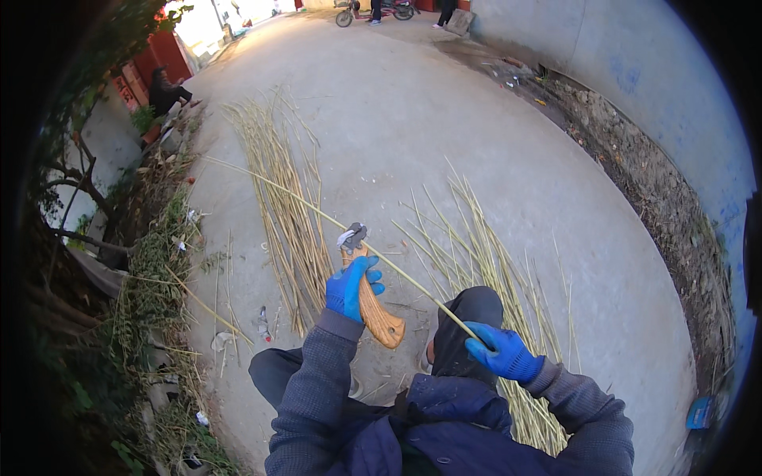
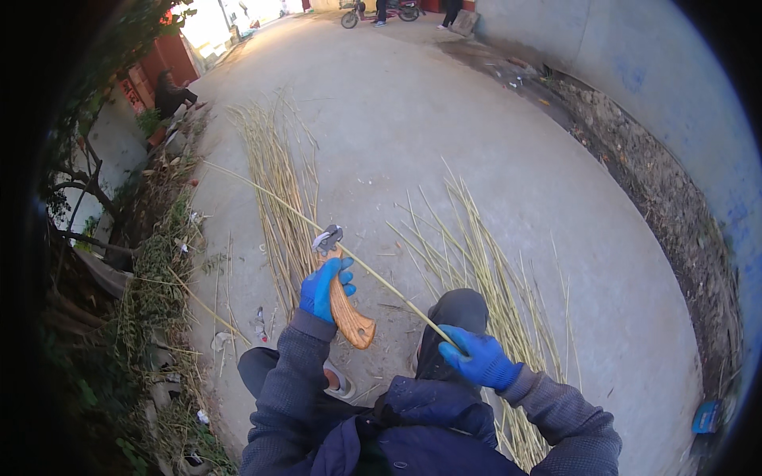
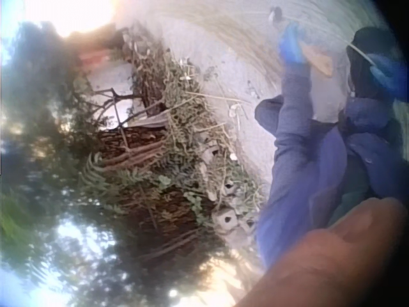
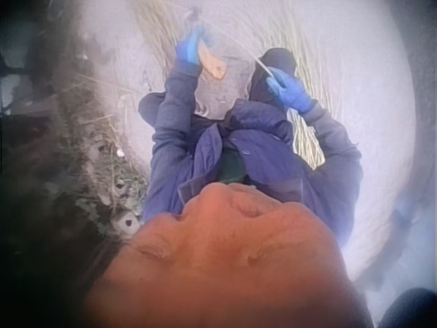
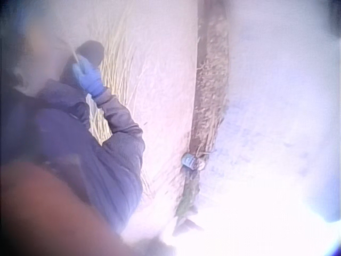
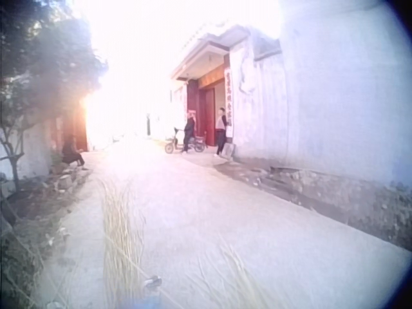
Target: The person sits on the ground and uses pruning shears to trim long thin sticks one at a time. They repeatedly pick up a stick, cut it, and place it aside, continuing this process throughout the clip.
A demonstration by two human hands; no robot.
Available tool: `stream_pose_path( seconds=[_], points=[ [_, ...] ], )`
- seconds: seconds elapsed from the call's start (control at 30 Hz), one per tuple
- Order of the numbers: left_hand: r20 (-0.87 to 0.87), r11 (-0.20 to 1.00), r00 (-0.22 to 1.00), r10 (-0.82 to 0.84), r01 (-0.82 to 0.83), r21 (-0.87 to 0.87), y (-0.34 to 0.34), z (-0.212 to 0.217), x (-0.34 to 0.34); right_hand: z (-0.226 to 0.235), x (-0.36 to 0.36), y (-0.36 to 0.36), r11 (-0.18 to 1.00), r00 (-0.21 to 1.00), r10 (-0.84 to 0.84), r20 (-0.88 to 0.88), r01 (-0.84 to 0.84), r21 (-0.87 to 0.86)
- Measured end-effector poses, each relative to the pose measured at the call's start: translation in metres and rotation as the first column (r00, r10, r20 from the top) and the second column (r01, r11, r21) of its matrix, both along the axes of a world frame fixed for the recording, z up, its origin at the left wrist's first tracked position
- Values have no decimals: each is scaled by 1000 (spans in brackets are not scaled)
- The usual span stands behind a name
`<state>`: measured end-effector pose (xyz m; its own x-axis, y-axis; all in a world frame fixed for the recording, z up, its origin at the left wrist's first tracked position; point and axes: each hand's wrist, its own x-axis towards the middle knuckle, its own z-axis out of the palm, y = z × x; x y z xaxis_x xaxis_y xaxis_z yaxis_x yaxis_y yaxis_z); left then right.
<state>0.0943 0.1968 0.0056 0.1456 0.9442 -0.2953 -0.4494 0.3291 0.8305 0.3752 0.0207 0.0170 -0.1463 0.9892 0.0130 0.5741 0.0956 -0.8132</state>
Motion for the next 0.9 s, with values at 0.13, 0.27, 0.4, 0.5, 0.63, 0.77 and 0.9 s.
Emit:
stream_pose_path(
  seconds=[0.13,0.27,0.4,0.5,0.63,0.77,0.9],
  points=[
    [39,997,999,-24,27,-69,-21,-11,10,-9,-26,27,966,997,41,61,-56,252],
    [37,959,958,283,-283,0,51,-36,-95,4,7,-43,992,994,106,29,-103,-66],
    [-145,893,881,450,-446,61,118,-55,-265,16,71,-122,993,994,34,108,-22,-116],
    [-120,802,793,597,-586,115,139,-61,-370,11,103,-157,999,948,-46,315,43,14],
    [-96,719,713,695,-690,82,139,-54,-453,6,126,-168,981,925,-190,330,170,89],
    [-181,771,749,637,-620,149,109,-48,-461,15,141,-142,975,901,-218,375,217,46],
    [-256,899,863,437,-429,88,87,-66,-395,21,147,-94,963,882,-228,411,266,-37]
  ],
)
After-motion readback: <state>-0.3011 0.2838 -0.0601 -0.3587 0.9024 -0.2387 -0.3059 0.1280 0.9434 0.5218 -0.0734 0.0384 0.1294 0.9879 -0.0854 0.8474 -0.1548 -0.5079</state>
